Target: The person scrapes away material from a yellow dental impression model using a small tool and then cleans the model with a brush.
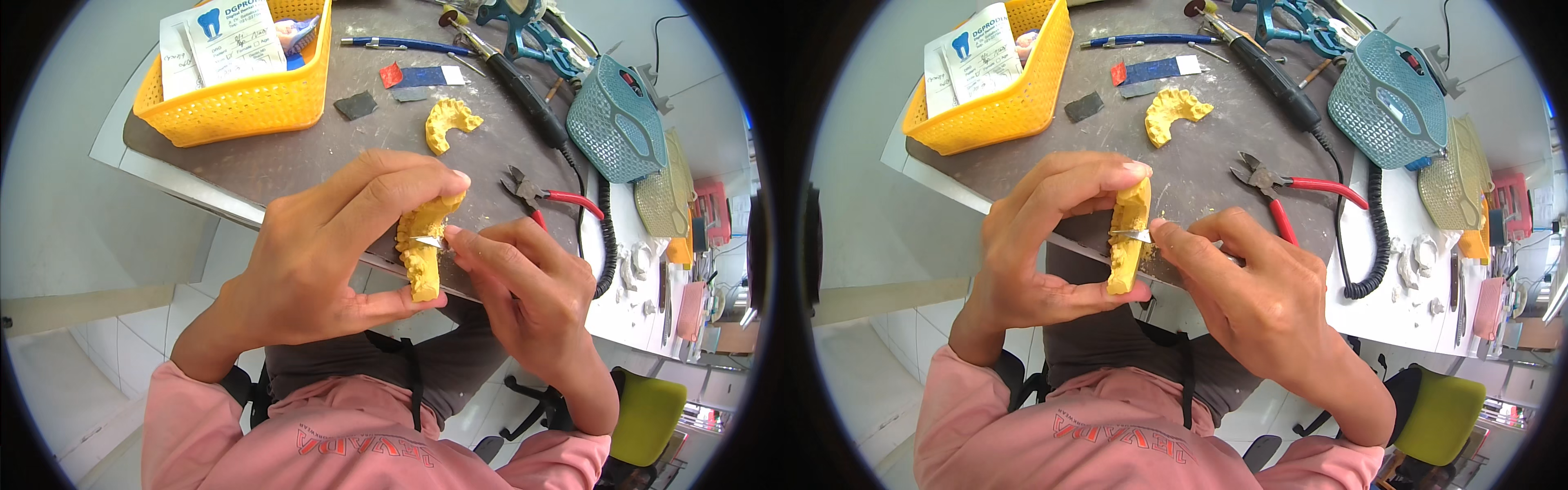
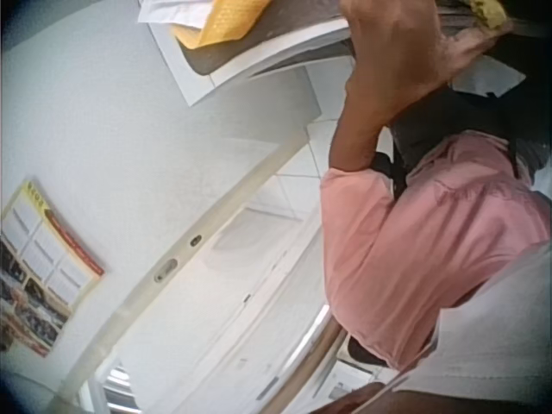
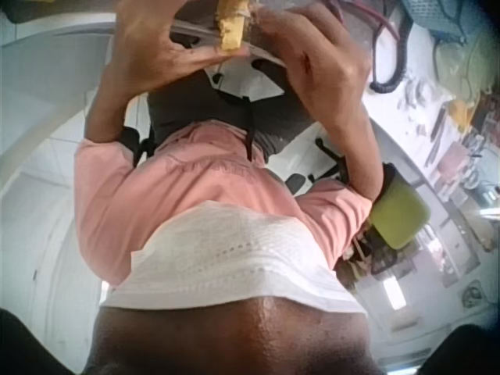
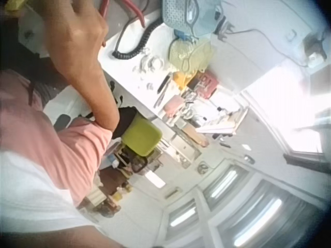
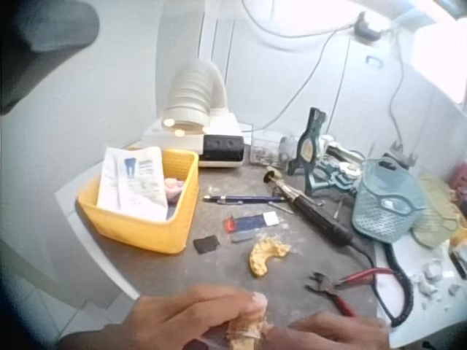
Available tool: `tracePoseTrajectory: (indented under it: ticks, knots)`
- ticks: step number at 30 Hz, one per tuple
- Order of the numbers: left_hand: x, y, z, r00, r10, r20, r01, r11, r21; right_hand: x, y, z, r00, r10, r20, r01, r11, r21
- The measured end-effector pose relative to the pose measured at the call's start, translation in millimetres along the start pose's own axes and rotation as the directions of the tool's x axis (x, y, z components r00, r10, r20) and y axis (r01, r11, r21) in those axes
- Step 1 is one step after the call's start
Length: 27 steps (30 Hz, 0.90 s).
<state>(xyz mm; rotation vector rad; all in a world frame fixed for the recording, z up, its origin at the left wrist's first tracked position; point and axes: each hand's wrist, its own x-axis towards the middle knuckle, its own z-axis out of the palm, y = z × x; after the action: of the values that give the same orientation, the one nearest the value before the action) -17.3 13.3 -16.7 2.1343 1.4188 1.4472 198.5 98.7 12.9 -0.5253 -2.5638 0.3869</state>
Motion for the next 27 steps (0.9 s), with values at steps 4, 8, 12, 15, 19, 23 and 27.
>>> tracePoseTrajectory:
  ticks: [4,8,12,15,19,23,27]
  knots:
    - [-2.6,-1.5,1.5,1.000,-0.024,-0.006,0.024,0.999,-0.032,-0.7,-4.3,-12.0,0.993,0.110,0.045,-0.116,0.977,0.178]
    - [-2.6,-3.6,1.3,1.000,0.017,0.003,-0.017,0.999,-0.036,-2.6,-10.6,-17.5,0.984,0.115,0.139,-0.140,0.972,0.187]
    - [-2.3,-2.4,0.9,1.000,0.029,0.000,-0.029,1.000,-0.005,0.1,-10.7,-15.2,0.988,0.086,0.130,-0.102,0.987,0.128]
    - [-0.9,-2.7,1.2,0.999,0.039,-0.005,-0.039,0.999,0.009,1.9,-9.7,-12.7,0.990,0.077,0.121,-0.088,0.993,0.081]
    - [0.6,-4.8,2.4,0.999,0.042,-0.008,-0.042,0.999,-0.002,1.8,-5.7,-8.4,0.994,0.061,0.093,-0.067,0.996,0.060]
    - [0.8,-4.8,1.9,0.999,0.028,-0.024,-0.028,0.999,-0.024,2.2,-3.7,-4.4,0.997,0.043,0.063,-0.045,0.999,0.030]
    - [1.9,-4.2,2.5,1.000,0.010,-0.024,-0.011,1.000,-0.027,-1.1,0.3,-0.5,0.999,0.020,0.031,-0.020,1.000,0.009]
